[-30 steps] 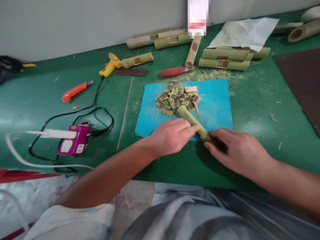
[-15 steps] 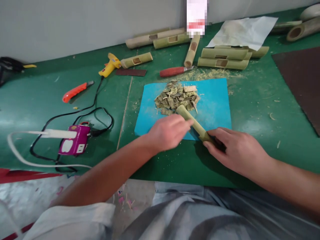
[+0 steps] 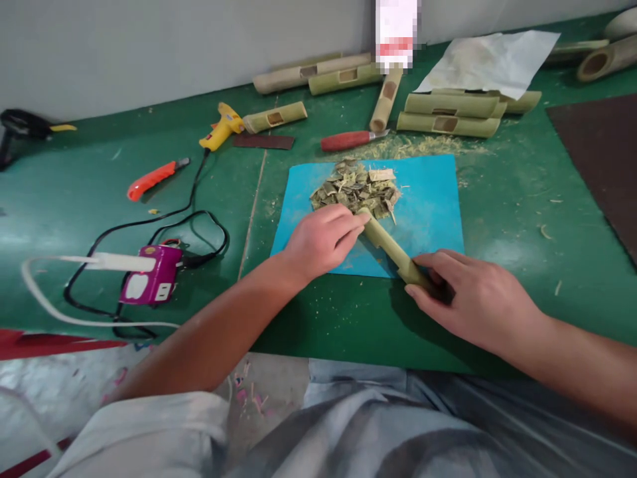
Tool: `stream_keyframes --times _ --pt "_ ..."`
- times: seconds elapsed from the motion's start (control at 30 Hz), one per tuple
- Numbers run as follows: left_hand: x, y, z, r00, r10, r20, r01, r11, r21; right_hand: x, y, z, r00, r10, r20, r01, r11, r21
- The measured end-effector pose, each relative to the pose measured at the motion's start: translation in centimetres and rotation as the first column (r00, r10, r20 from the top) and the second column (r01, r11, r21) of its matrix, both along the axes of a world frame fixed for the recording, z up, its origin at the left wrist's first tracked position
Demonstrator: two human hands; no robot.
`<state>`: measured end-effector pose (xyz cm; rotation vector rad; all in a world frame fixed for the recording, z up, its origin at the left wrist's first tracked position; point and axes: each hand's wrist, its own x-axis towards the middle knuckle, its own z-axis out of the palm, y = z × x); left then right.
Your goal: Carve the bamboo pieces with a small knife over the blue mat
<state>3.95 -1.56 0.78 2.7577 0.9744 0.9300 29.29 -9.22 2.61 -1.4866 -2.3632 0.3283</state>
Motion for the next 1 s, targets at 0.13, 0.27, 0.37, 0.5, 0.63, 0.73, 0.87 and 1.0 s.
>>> stream_keyframes --times 0.13,0.27,0.37,0.5,0.63,0.73,0.87,1.0 --pt "-0.3 0.8 -0.2 1.000 0.026 -0.013 -0.027 1.000 -0.014 0.0 0.1 0.1 1.000 0.013 -0.011 -0.013 1.000 0.015" --pt "0.1 0.2 0.0 0.996 0.082 0.018 -0.082 0.997 -0.008 0.1 0.1 0.1 0.999 0.009 -0.036 -0.011 0.999 -0.049" --pt "0.5 -0.5 0.2 0.999 -0.045 -0.023 0.043 0.997 -0.056 0.0 0.1 0.2 0.998 -0.002 -0.062 -0.004 0.996 -0.090" --pt "0.6 -0.7 0.1 1.000 -0.007 -0.029 0.006 1.000 -0.024 -0.1 0.1 0.3 0.998 -0.005 -0.070 0.000 0.997 -0.078" --pt "0.7 -0.5 0.1 0.998 -0.045 -0.044 0.044 0.999 -0.017 -0.2 0.1 0.3 0.998 0.008 -0.059 -0.011 0.998 -0.064" --pt "0.9 -0.6 0.2 0.997 -0.060 -0.050 0.060 0.998 -0.012 -0.1 0.1 0.2 0.999 0.003 -0.053 -0.006 0.998 -0.062" --pt "1.0 -0.9 0.2 0.998 -0.026 -0.053 0.028 0.999 0.025 -0.1 0.1 0.1 0.998 0.003 -0.055 -0.006 0.998 -0.066" --pt "1.0 -0.9 0.1 0.997 -0.051 -0.053 0.053 0.998 0.035 -0.1 0.2 0.2 0.998 0.004 -0.065 -0.008 0.998 -0.058"
